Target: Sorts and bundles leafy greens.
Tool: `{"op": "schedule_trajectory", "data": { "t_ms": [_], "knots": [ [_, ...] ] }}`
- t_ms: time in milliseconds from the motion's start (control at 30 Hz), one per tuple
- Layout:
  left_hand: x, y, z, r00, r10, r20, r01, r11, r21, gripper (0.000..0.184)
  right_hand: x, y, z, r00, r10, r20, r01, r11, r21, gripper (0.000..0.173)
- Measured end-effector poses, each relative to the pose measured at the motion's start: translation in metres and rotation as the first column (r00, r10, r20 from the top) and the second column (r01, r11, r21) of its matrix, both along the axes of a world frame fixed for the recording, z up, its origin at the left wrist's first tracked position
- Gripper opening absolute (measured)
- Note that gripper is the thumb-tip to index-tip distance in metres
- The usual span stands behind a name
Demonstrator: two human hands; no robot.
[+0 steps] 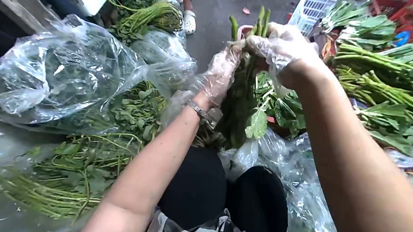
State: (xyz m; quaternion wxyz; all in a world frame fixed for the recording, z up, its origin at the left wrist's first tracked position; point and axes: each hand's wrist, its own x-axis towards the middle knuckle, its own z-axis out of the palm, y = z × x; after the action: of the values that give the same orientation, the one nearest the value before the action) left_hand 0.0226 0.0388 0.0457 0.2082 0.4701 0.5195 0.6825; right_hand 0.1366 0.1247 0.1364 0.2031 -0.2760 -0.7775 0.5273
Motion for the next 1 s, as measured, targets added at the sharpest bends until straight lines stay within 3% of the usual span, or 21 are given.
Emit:
{"op": "schedule_trajectory", "data": {
  "t_ms": [100, 200, 267, 333, 467, 600, 700, 767, 833, 900, 967, 1000],
  "knots": [
    [0.005, -0.003, -0.001, 1.000, -0.003, 0.029, 0.004, 1.000, -0.024, 0.041, 0.003, 0.000, 0.000, 0.999, 0.041, 0.024, -0.041, 0.999, 0.013, 0.011],
    [0.015, -0.012, 0.006, 0.997, -0.039, -0.069, 0.036, 0.998, -0.046, 0.044, 0.005, 0.003, 0.000, 0.995, 0.093, 0.021, -0.093, 0.996, 0.012, 0.018],
    [0.019, -0.013, 0.013, 0.993, -0.050, -0.110, 0.032, 0.987, -0.158, 0.042, 0.006, 0.004, 0.000, 0.994, 0.101, 0.031, -0.103, 0.993, 0.055, 0.016],
    [0.021, -0.012, 0.015, 0.989, -0.054, -0.136, 0.022, 0.973, -0.228, 0.043, 0.009, 0.005, -0.002, 0.996, 0.083, 0.013, -0.083, 0.996, 0.042, 0.026],
    [0.015, -0.001, 0.000, 0.974, -0.053, -0.219, 0.007, 0.979, -0.203, 0.076, 0.014, 0.000, 0.000, 1.000, -0.008, 0.020, 0.008, 1.000, -0.001, 0.032],
    [0.003, -0.004, -0.002, 0.992, -0.111, -0.057, 0.104, 0.988, -0.113, 0.056, 0.020, -0.001, 0.011, 0.998, -0.053, 0.044, 0.057, 0.995, -0.087, 0.040],
    [-0.020, -0.008, 0.000, 0.991, -0.095, 0.095, 0.100, 0.993, -0.057, 0.035, 0.041, 0.004, 0.005, 0.975, -0.213, -0.059, 0.218, 0.972, 0.086, 0.034],
    [-0.035, -0.011, 0.005, 0.988, -0.017, 0.154, 0.029, 0.997, -0.073, 0.025, 0.052, 0.005, -0.020, 0.980, -0.184, -0.070, 0.196, 0.950, 0.243, 0.035],
    [-0.036, -0.008, 0.015, 0.983, 0.053, 0.178, -0.025, 0.987, -0.159, 0.024, 0.047, -0.007, -0.050, 0.998, -0.065, 0.024, 0.054, 0.945, 0.324, 0.045],
    [-0.022, -0.001, 0.031, 0.981, 0.132, 0.145, -0.078, 0.940, -0.333, 0.041, 0.032, -0.020, -0.071, 0.995, 0.018, 0.102, -0.052, 0.937, 0.345, 0.063],
    [-0.009, 0.007, 0.044, 0.980, 0.163, 0.117, -0.089, 0.875, -0.477, 0.056, 0.015, -0.026, -0.073, 0.996, 0.000, 0.093, -0.033, 0.935, 0.353, 0.063],
    [-0.005, 0.011, 0.049, 0.981, 0.150, 0.121, -0.073, 0.870, -0.487, 0.056, 0.010, -0.025, -0.071, 0.997, -0.031, 0.074, 0.002, 0.932, 0.363, 0.058]
  ]
}}
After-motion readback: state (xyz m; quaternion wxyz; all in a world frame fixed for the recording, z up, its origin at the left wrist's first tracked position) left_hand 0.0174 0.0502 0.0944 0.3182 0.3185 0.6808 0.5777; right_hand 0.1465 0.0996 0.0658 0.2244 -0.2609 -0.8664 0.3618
